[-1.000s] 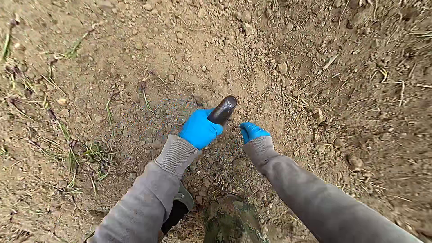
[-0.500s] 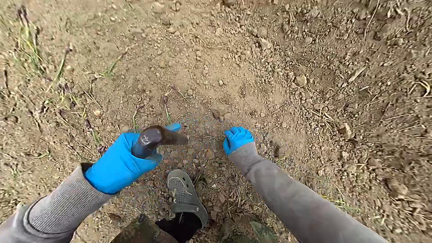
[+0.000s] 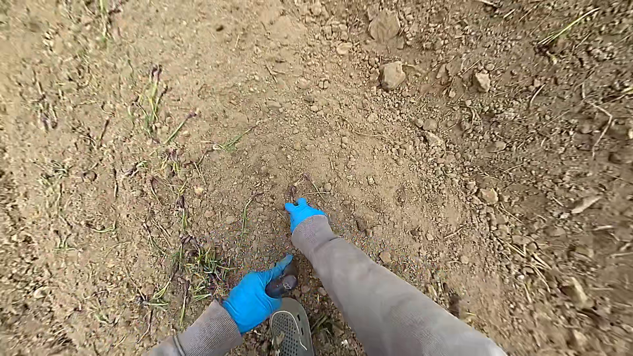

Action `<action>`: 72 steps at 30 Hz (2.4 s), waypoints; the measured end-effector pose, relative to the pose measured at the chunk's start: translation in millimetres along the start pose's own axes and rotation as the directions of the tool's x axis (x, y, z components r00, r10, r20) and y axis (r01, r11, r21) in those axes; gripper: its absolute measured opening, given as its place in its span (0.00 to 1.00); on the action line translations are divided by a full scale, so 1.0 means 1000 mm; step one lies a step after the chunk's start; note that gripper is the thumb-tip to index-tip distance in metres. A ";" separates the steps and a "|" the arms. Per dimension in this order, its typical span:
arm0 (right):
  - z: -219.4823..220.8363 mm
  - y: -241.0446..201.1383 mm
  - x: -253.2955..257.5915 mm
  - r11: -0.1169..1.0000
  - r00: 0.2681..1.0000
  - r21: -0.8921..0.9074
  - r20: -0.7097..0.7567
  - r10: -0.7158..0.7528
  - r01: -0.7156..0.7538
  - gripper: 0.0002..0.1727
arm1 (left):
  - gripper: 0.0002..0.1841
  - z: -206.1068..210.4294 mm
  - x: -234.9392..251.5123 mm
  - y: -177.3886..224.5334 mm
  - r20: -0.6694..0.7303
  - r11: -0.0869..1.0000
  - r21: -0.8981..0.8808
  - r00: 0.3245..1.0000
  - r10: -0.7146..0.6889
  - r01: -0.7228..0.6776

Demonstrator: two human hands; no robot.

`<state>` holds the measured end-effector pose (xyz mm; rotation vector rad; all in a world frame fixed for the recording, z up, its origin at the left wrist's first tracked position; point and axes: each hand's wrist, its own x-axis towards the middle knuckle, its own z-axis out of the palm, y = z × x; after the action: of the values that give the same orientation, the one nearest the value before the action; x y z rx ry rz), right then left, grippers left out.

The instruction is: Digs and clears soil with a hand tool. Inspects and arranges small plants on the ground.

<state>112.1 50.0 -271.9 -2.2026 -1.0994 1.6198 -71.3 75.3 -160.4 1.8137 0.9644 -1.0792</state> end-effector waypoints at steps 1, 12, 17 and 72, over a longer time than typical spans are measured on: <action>0.001 -0.007 0.013 0.998 0.999 -0.054 0.028 0.016 -0.015 0.26 | 0.44 -0.001 0.000 -0.001 0.007 1.000 0.016 1.000 0.005 -0.005; -0.035 0.027 0.014 0.998 0.976 -0.042 -0.213 0.035 -0.045 0.27 | 0.44 -0.003 0.003 -0.010 0.031 0.999 0.011 0.998 0.046 -0.046; -0.033 0.033 0.055 0.990 0.980 -0.025 -0.150 0.133 -0.138 0.23 | 0.45 -0.003 0.006 -0.011 0.042 0.998 0.009 0.998 0.055 -0.055; 0.004 0.365 -0.107 0.862 0.841 -0.017 -0.228 0.490 -0.507 0.30 | 0.05 0.062 0.113 0.222 -0.399 0.694 -0.414 0.803 0.442 -0.589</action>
<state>258.3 -279.0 -395.4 -2.8090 -0.5568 1.4641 145.9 -43.8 -228.2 1.6301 0.7184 -0.1729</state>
